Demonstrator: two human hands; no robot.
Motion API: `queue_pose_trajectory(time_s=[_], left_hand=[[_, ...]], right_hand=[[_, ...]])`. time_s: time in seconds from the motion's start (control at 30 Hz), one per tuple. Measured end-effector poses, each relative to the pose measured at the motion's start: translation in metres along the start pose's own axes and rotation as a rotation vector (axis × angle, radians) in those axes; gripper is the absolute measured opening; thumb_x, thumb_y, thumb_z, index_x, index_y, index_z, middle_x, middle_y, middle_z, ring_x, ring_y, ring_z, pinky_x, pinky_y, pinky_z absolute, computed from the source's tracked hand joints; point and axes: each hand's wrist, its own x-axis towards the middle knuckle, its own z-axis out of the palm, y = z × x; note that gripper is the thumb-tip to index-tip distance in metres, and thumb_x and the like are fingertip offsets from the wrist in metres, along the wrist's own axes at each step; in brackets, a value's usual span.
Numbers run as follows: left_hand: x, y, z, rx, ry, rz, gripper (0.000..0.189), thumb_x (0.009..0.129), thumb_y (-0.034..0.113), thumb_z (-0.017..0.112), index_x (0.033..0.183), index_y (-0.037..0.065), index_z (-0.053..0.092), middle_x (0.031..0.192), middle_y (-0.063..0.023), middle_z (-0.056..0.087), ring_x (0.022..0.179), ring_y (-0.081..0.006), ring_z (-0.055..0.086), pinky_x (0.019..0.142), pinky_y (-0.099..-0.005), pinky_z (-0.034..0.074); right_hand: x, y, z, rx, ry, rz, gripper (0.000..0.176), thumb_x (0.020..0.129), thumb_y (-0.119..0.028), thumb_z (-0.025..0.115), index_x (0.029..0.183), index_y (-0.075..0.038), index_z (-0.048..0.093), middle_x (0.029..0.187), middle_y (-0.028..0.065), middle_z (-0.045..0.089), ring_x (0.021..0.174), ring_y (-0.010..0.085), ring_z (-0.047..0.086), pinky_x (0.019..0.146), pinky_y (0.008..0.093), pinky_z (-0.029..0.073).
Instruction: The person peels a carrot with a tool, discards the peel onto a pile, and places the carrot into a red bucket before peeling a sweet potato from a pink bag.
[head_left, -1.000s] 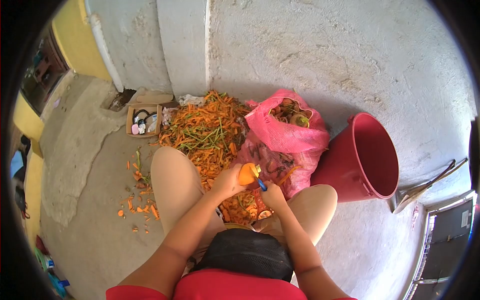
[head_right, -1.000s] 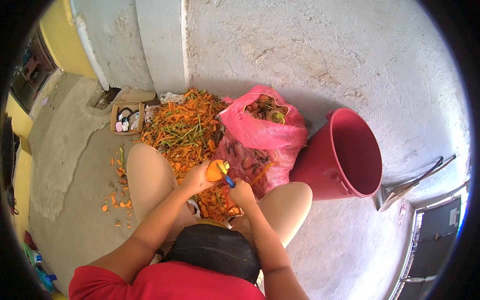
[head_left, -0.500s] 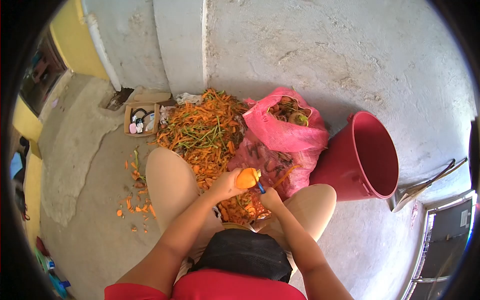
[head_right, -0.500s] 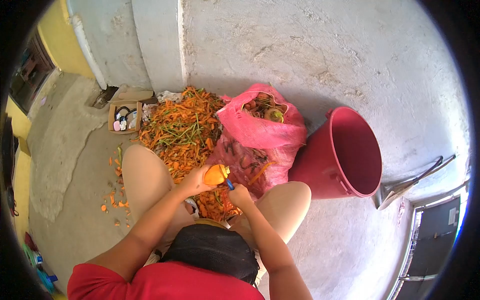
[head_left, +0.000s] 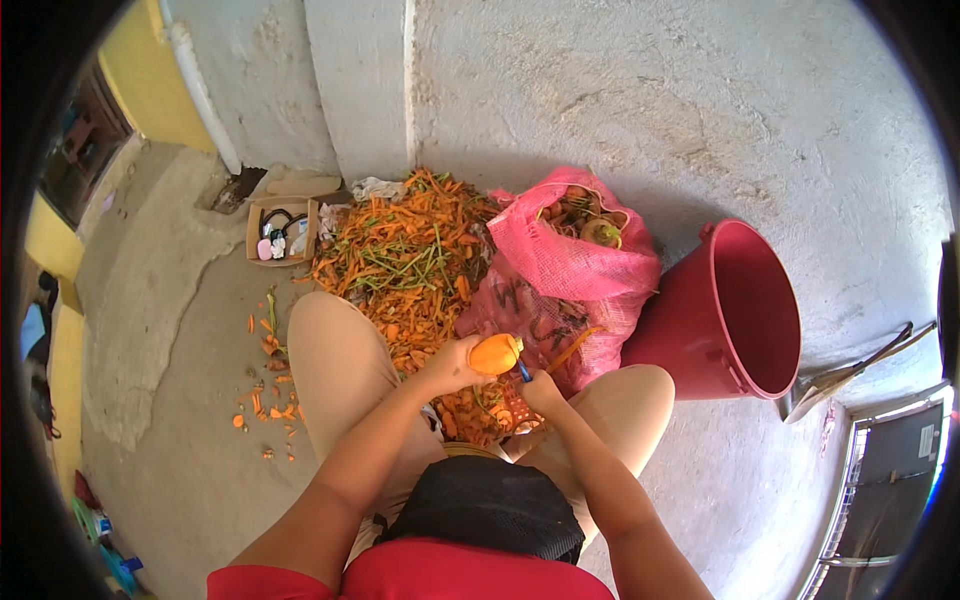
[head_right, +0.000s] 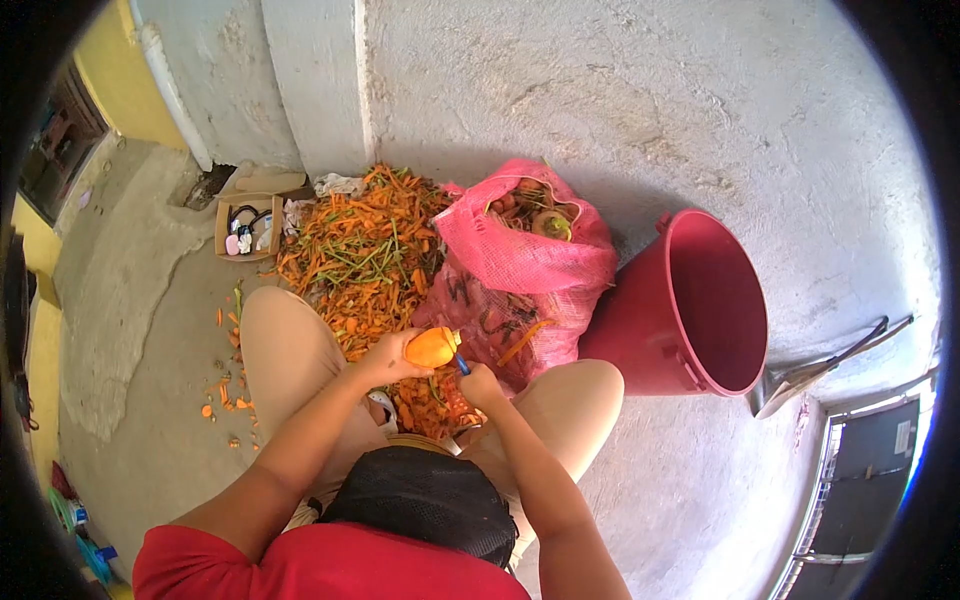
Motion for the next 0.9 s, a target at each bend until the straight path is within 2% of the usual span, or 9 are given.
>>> queue_pose_trajectory(time_s=[0.2, 0.3, 0.4, 0.47, 0.5, 0.6, 0.77, 0.87, 0.9], left_hand=[[-0.006, -0.001, 0.006, 0.554, 0.211, 0.230, 0.053, 0.061, 0.013, 0.070, 0.105, -0.002, 0.046, 0.083, -0.0101, 0.056, 0.075, -0.0179, 0.054, 0.069, -0.0293, 0.042], [0.004, -0.007, 0.002, 0.058, 0.054, 0.178, 0.054, 0.063, 0.012, 0.069, 0.109, 0.000, 0.043, 0.082, -0.0097, 0.056, 0.069, -0.0183, 0.054, 0.062, -0.0303, 0.044], [0.003, 0.004, -0.004, -0.483, -0.150, -0.252, 0.055, 0.062, 0.009, 0.069, 0.110, 0.002, 0.043, 0.080, -0.0096, 0.056, 0.063, -0.0170, 0.054, 0.055, -0.0286, 0.044], [-0.001, 0.032, 0.005, -0.819, -0.259, -0.141, 0.055, 0.064, 0.004, 0.067, 0.113, 0.002, 0.042, 0.084, -0.0061, 0.055, 0.064, -0.0123, 0.053, 0.052, -0.0236, 0.044], [0.001, 0.059, 0.003, -0.710, -0.256, 0.002, 0.059, 0.063, -0.002, 0.065, 0.116, 0.002, 0.038, 0.086, -0.0060, 0.053, 0.063, -0.0132, 0.053, 0.053, -0.0247, 0.044], [0.005, 0.037, 0.006, -0.860, -0.118, -0.101, 0.066, 0.062, -0.005, 0.065, 0.119, 0.002, 0.034, 0.091, -0.0065, 0.052, 0.067, -0.0126, 0.053, 0.053, -0.0243, 0.045], [0.007, 0.027, -0.003, -0.823, 0.013, -0.021, 0.071, 0.057, 0.006, 0.072, 0.118, 0.006, 0.035, 0.106, -0.0034, 0.045, 0.097, -0.0141, 0.045, 0.083, -0.0304, 0.039], [0.017, 0.001, 0.004, -1.165, -0.044, 0.012, 0.069, 0.057, 0.008, 0.073, 0.116, 0.007, 0.037, 0.103, -0.0033, 0.046, 0.092, -0.0147, 0.047, 0.083, -0.0328, 0.039], [0.017, 0.004, 0.003, -1.152, -0.040, 0.104, 0.065, 0.062, 0.025, 0.072, 0.114, 0.007, 0.038, 0.094, -0.0037, 0.049, 0.084, -0.0150, 0.049, 0.082, -0.0363, 0.039]], right_hand=[[0.007, 0.005, 0.009, 0.027, -0.066, 0.100, 0.022, 0.067, -0.017, 0.050, 0.075, 0.004, 0.053, 0.056, 0.0157, 0.048, 0.051, 0.0212, 0.048, 0.051, 0.0359, 0.038], [0.020, 0.020, 0.013, 0.119, -0.097, 0.035, 0.022, 0.067, -0.017, 0.050, 0.074, 0.004, 0.053, 0.056, 0.0149, 0.048, 0.051, 0.0213, 0.047, 0.051, 0.0358, 0.037], [0.011, 0.002, -0.002, 0.076, -0.082, 0.041, 0.022, 0.066, -0.015, 0.049, 0.075, 0.003, 0.055, 0.060, 0.0194, 0.053, 0.055, 0.0282, 0.052, 0.054, 0.0390, 0.039], [0.029, 0.059, 0.036, -0.200, 0.006, -0.249, 0.022, 0.067, -0.015, 0.047, 0.076, 0.003, 0.056, 0.065, 0.0224, 0.055, 0.062, 0.0331, 0.054, 0.058, 0.0411, 0.040], [0.026, 0.055, 0.046, -0.332, 0.060, -0.389, 0.022, 0.067, -0.015, 0.047, 0.077, 0.003, 0.056, 0.068, 0.0239, 0.055, 0.065, 0.0355, 0.055, 0.060, 0.0422, 0.041], [0.035, 0.036, 0.041, -0.132, -0.007, -0.197, 0.022, 0.068, -0.015, 0.046, 0.077, 0.002, 0.057, 0.075, 0.0253, 0.055, 0.075, 0.0370, 0.055, 0.065, 0.0427, 0.041], [0.045, 0.044, 0.041, -0.151, -0.020, -0.011, 0.022, 0.067, -0.017, 0.047, 0.068, 0.003, 0.056, 0.075, 0.0263, 0.054, 0.073, 0.0367, 0.054, 0.066, 0.0415, 0.041], [0.051, 0.041, 0.042, -0.086, -0.054, 0.090, 0.023, 0.067, -0.019, 0.048, 0.068, 0.003, 0.056, 0.073, 0.0259, 0.054, 0.073, 0.0361, 0.054, 0.065, 0.0416, 0.041], [0.051, 0.044, 0.042, -0.099, -0.033, 0.058, 0.023, 0.067, -0.019, 0.048, 0.067, 0.003, 0.056, 0.071, 0.0254, 0.054, 0.071, 0.0360, 0.055, 0.065, 0.0415, 0.041]])
